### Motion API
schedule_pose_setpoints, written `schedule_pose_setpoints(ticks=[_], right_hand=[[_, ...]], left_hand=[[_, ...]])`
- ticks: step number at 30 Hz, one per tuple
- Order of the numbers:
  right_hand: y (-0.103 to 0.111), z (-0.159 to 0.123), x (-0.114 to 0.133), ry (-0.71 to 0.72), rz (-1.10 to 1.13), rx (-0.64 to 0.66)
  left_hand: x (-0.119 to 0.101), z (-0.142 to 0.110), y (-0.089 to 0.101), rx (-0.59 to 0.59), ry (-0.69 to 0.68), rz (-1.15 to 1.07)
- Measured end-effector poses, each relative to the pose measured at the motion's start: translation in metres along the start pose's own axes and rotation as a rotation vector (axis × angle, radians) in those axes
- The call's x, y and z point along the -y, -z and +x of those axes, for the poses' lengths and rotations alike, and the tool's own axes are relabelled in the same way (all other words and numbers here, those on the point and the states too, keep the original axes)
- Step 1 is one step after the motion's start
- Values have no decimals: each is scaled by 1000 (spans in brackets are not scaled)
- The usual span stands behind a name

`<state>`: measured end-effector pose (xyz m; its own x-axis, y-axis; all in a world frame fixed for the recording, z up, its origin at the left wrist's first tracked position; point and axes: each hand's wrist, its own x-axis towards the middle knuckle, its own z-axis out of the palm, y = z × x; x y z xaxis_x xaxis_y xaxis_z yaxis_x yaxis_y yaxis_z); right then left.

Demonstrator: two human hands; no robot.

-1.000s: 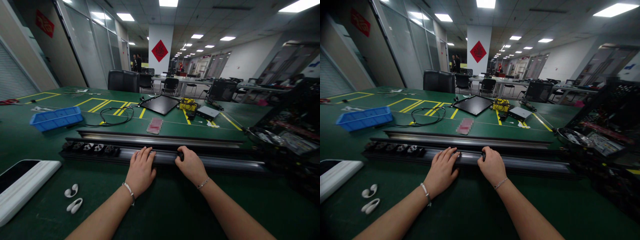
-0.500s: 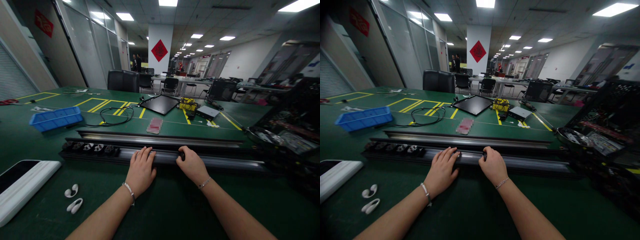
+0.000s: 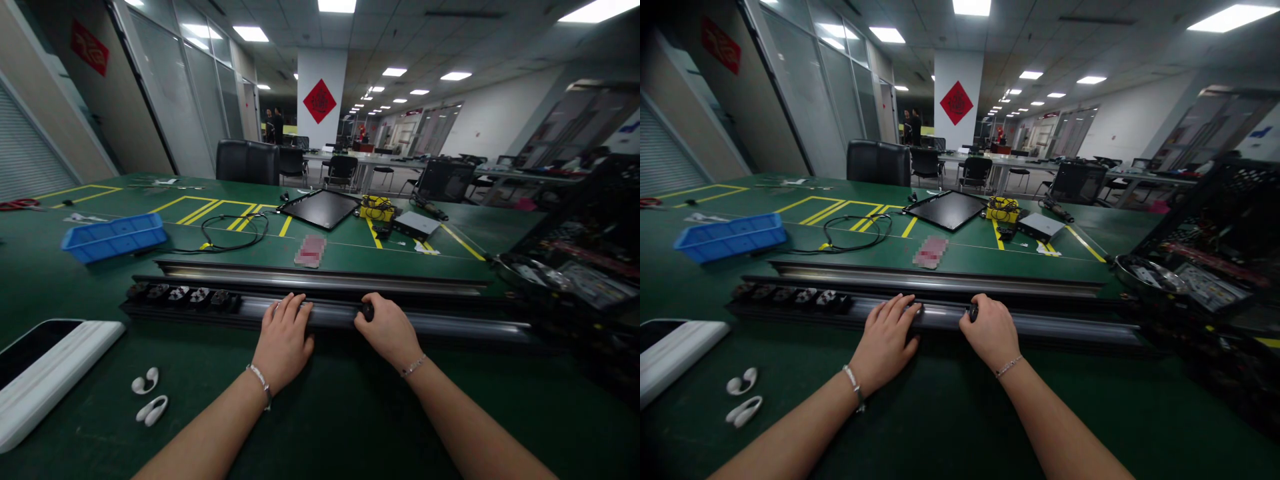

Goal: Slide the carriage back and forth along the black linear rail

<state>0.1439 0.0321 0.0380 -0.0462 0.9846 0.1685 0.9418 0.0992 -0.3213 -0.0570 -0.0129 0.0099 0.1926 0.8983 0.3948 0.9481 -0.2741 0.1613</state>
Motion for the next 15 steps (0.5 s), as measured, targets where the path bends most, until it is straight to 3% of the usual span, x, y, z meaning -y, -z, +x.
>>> schedule_pose_setpoints(ticks=[15], right_hand=[[1, 1, -4, -21, 15, 38]], left_hand=[[-1, 1, 0, 14, 4, -1]])
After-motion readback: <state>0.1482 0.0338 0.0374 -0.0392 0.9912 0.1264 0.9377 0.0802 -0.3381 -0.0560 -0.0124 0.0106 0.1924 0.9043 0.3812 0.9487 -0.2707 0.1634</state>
